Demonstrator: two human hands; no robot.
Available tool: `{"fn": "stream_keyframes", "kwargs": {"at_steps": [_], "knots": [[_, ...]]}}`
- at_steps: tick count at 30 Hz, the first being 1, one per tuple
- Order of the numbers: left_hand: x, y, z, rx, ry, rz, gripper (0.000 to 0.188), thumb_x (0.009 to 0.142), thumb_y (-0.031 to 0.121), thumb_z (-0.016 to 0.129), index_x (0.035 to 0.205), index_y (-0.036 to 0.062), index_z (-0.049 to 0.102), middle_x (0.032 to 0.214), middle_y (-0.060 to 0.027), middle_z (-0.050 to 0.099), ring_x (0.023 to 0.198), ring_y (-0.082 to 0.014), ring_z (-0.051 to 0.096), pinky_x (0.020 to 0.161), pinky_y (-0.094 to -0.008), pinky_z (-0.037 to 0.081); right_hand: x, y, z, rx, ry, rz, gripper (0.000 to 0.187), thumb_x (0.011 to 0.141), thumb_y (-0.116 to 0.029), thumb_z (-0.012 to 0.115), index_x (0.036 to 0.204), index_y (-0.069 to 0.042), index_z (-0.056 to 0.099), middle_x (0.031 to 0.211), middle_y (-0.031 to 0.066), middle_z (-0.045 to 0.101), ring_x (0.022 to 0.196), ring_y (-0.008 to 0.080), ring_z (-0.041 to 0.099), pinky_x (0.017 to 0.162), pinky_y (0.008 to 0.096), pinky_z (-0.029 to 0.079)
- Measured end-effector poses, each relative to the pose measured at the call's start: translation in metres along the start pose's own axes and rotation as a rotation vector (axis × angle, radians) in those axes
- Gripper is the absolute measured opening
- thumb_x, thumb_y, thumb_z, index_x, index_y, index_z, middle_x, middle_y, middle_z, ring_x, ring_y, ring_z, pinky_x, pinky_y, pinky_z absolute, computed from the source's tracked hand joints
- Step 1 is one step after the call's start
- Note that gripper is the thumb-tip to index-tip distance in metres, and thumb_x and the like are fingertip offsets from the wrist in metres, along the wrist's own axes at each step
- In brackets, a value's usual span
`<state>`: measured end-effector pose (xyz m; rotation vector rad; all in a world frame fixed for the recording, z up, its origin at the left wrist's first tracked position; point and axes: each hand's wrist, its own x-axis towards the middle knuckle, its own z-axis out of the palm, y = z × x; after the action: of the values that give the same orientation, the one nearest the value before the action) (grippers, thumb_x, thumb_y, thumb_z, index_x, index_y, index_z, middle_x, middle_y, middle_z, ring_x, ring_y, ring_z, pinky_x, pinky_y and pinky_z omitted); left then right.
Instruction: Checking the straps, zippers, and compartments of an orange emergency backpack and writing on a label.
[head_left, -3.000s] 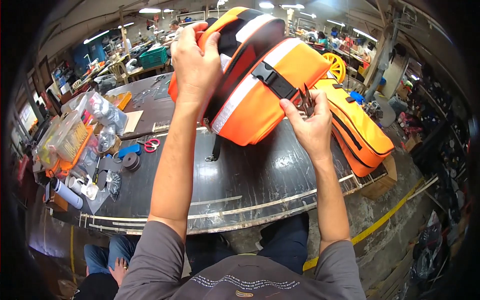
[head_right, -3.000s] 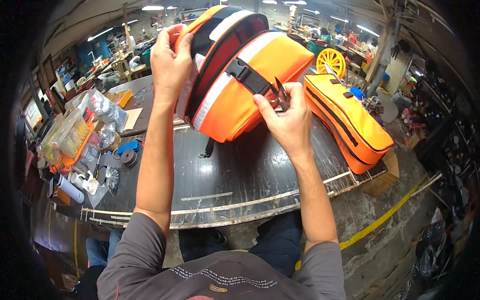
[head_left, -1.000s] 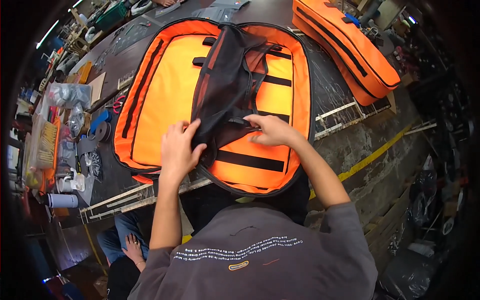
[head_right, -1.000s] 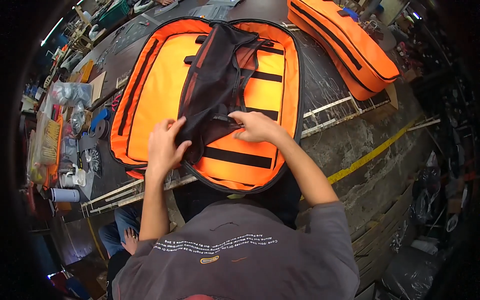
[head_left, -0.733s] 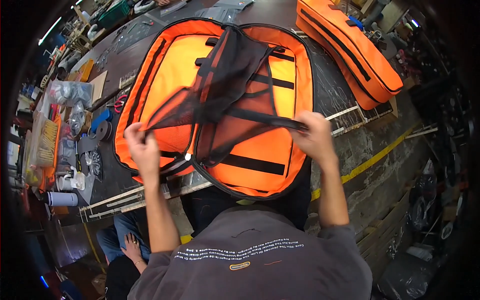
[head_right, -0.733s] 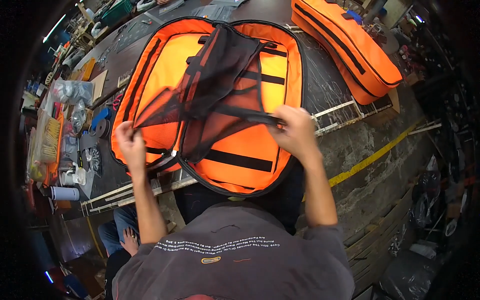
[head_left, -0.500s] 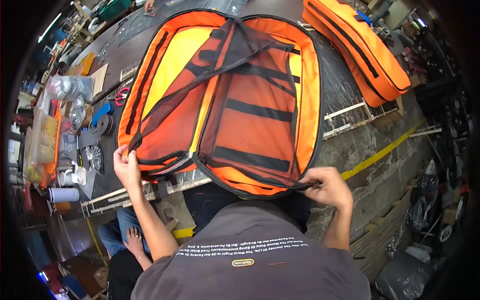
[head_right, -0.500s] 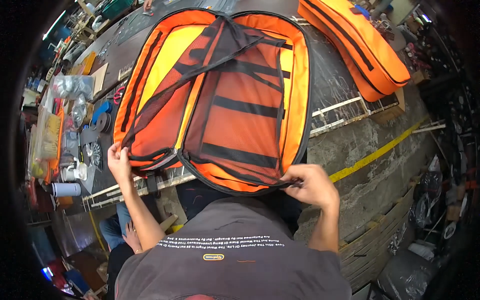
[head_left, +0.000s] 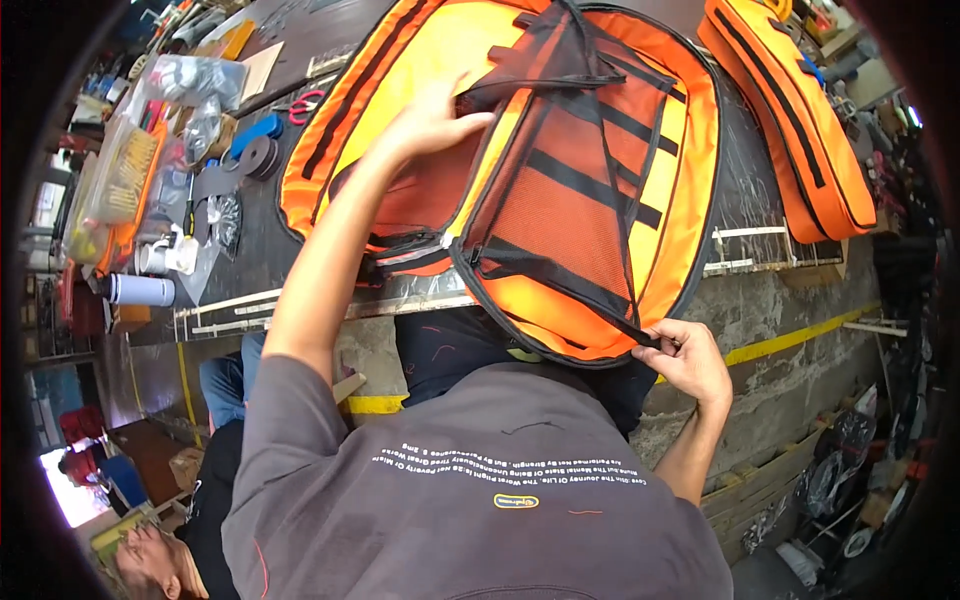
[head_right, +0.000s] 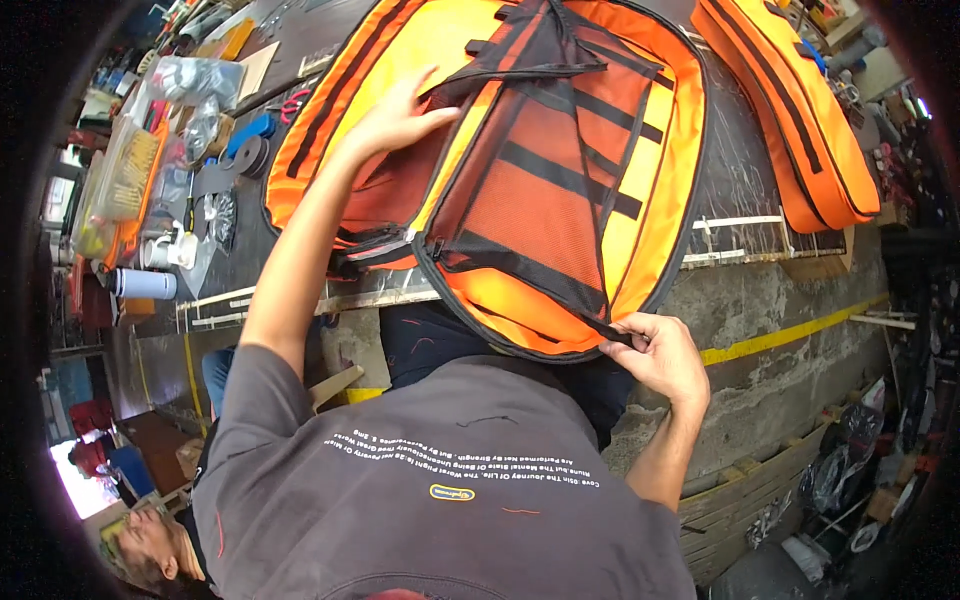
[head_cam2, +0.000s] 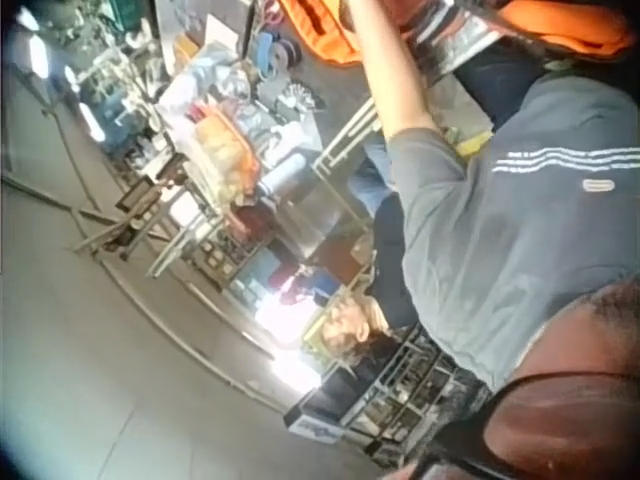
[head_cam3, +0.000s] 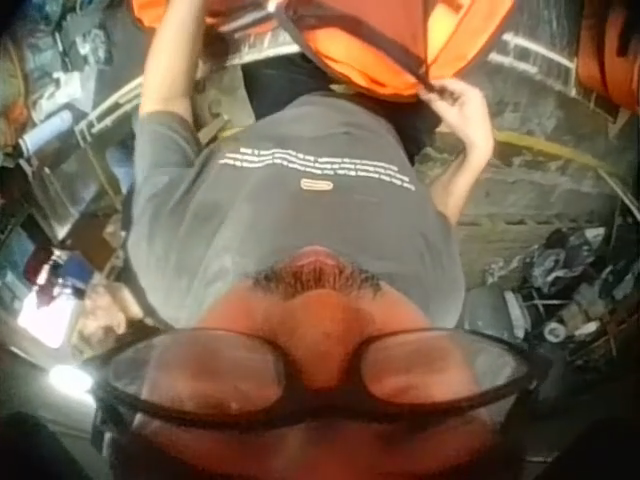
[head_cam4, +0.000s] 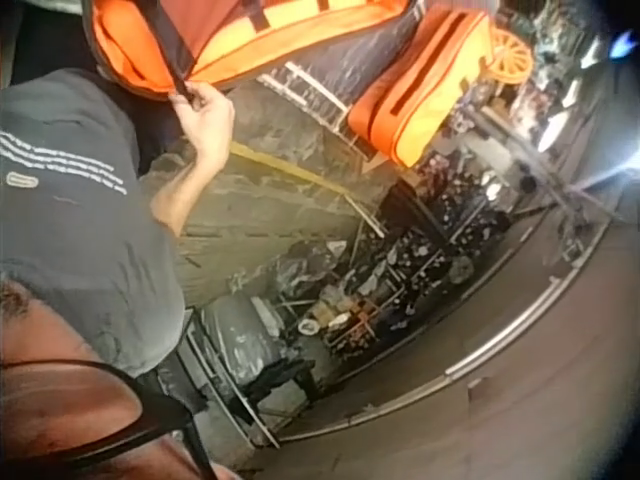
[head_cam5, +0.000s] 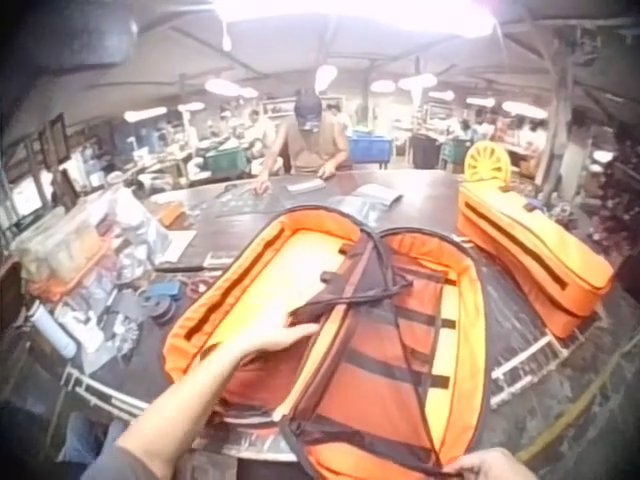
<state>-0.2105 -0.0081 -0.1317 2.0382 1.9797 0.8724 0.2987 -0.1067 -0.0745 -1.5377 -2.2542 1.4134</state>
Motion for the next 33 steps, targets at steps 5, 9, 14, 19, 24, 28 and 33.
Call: {"fn": "stream_keyframes", "kwargs": {"at_steps": [5,9,14,19,24,28,33], "knots": [[0.055,0.005,0.043,-0.021,0.009,-0.234,0.064,0.098,0.056,0.079,0.143,0.0114,0.075,0.129,-0.0177,0.080,0.119,-0.0310,0.076,0.103,-0.0442,0.057,-0.007,-0.001,0.008,-0.008,0.103,0.002,0.018,0.085,-0.007,0.087,0.100,0.000,0.080,0.065,-0.0015,0.042,0.062,0.0074,0.038,0.057,0.0321,0.035],[0.084,-0.042,0.015,-0.330,0.373,-0.435,0.040,0.099,0.040,0.072,0.119,0.0069,0.083,0.083,-0.0116,0.080,0.068,-0.0170,0.073,0.068,-0.0368,0.059,-0.014,0.009,0.006,0.053,0.113,-0.041,0.016,0.085,-0.002,0.085,0.100,0.001,0.080,0.066,-0.0009,0.051,0.062,0.0063,0.041,0.058,0.0310,0.037],[0.063,-0.128,-0.081,0.219,0.520,-0.771,0.044,0.095,0.058,0.075,0.109,0.0176,0.085,0.107,-0.0148,0.085,0.105,-0.0338,0.081,0.090,-0.0496,0.062,-0.015,0.010,-0.011,0.012,0.107,0.013,0.017,0.082,-0.001,0.085,0.099,0.001,0.081,0.067,-0.0012,0.055,0.062,0.0050,0.043,0.058,0.0300,0.038],[0.036,-0.137,-0.108,0.417,0.581,-0.436,0.023,0.105,0.036,0.069,0.113,0.0166,0.078,0.105,-0.0141,0.082,0.102,-0.0380,0.079,0.086,-0.0516,0.061,-0.005,-0.010,-0.035,0.026,-0.145,-0.115,0.023,0.090,-0.019,0.090,0.097,0.001,0.080,0.068,-0.0005,0.056,0.063,0.0074,0.047,0.058,0.0308,0.039],[0.061,-0.041,-0.056,0.098,0.216,0.010,0.023,0.104,0.030,0.071,0.114,0.0130,0.081,0.103,-0.0130,0.083,0.099,-0.0334,0.080,0.085,-0.0449,0.062,0.047,-0.036,-0.043,-0.204,0.399,-0.191,0.038,0.104,-0.019,0.076,0.082,0.006,0.058,0.072,0.0212,0.053,0.065,0.0321,0.059,0.062,0.0437,0.044],[0.078,0.042,0.021,0.009,-0.004,0.394,0.053,0.100,0.050,0.077,0.140,0.0154,0.074,0.129,-0.0116,0.079,0.124,-0.0324,0.074,0.105,-0.0460,0.059,0.092,-0.040,-0.029,-0.301,0.646,-0.259,0.036,0.101,-0.021,0.079,0.084,0.003,0.059,0.082,0.0244,0.063,0.079,0.0494,0.064,0.067,0.0506,0.049],[0.123,-0.009,0.059,0.236,-0.143,-0.076,0.084,0.106,0.073,0.052,0.169,0.0176,0.045,0.176,-0.0181,0.042,0.163,-0.0375,0.039,0.124,-0.0757,0.031,0.095,-0.003,-0.007,-0.392,0.882,-0.306,0.036,0.100,-0.020,0.082,0.083,-0.002,0.056,0.081,0.0144,0.060,0.074,0.0397,0.061,0.069,0.0488,0.045]]}}
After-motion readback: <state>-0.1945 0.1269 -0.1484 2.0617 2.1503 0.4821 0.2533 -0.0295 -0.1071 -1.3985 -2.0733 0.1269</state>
